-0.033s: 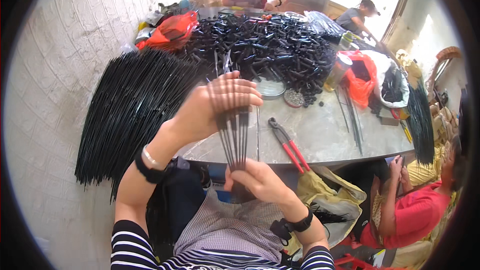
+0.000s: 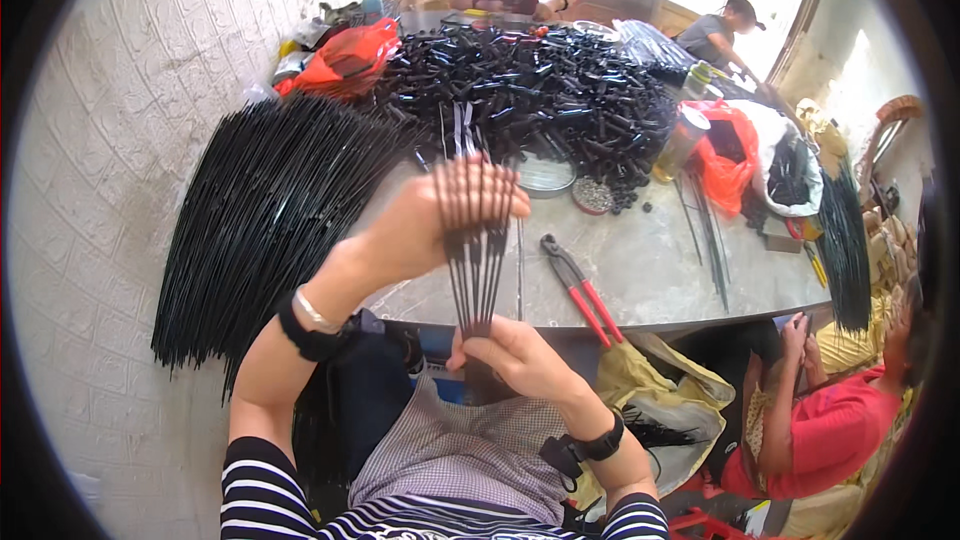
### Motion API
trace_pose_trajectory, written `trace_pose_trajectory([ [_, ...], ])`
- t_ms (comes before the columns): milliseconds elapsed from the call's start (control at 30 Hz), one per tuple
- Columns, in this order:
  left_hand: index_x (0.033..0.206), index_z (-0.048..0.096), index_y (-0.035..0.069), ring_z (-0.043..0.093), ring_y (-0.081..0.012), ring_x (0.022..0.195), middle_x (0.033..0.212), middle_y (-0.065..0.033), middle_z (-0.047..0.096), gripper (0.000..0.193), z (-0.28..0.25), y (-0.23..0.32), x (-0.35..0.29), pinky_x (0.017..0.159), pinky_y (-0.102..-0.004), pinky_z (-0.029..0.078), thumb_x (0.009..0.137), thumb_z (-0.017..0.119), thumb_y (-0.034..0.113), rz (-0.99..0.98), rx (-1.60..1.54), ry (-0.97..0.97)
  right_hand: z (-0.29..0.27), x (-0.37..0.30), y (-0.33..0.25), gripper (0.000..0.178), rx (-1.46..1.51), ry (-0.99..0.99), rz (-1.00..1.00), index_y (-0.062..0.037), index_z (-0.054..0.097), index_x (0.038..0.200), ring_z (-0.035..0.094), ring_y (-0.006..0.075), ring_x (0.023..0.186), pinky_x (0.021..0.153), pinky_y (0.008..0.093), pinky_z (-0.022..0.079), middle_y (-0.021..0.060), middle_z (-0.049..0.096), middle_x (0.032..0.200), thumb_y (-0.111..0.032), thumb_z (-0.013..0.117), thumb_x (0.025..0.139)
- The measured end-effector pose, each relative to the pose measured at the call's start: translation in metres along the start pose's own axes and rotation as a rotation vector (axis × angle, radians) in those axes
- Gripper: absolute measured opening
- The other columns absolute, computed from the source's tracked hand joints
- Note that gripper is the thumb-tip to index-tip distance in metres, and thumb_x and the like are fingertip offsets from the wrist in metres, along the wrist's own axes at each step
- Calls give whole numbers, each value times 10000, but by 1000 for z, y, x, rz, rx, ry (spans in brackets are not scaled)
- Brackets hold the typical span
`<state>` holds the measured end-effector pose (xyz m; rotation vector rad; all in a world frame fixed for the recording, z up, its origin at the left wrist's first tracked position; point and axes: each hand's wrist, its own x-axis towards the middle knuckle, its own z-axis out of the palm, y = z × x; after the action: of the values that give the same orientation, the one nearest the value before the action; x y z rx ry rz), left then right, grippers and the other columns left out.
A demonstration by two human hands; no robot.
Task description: Assembling umbrella ribs into a central hub using pliers in a workshop environment.
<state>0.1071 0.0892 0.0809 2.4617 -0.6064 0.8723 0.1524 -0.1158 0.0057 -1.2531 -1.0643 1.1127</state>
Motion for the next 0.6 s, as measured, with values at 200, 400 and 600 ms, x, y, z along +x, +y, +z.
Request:
trace_pose_trajectory([
  [200, 1339, 489, 131, 327, -312, 1381, 1409, -98, 455, 641, 69, -22, -81, 1122, -454, 301, 747, 728, 181, -162, -17, -386, -8, -4, 130, 164, -22, 157, 150, 17, 655, 990, 607, 135, 941, 898, 279, 457, 53, 682, 957, -66, 525, 934],
  [400, 1485, 279, 85, 181, -355, 1439, 1533, -145, 268, 961, 52, -28, -101, 1166, -473, 178, 681, 786, 226, -383, -34, -296, -14, -1, 151, 197, -51, 177, 158, 12, 664, 1036, 609, 138, 968, 908, 282, 453, 58, 691, 990, -107, 534, 948],
  [600, 1191, 608, 98, 421, -329, 1259, 1320, -132, 472, 513, 56, -26, -126, 1051, -442, 350, 703, 760, 137, -402, -38, -153, 1, -4, 182, 209, -58, 229, 143, 9, 663, 1047, 629, 152, 947, 862, 286, 477, 82, 696, 972, -130, 540, 952],
])
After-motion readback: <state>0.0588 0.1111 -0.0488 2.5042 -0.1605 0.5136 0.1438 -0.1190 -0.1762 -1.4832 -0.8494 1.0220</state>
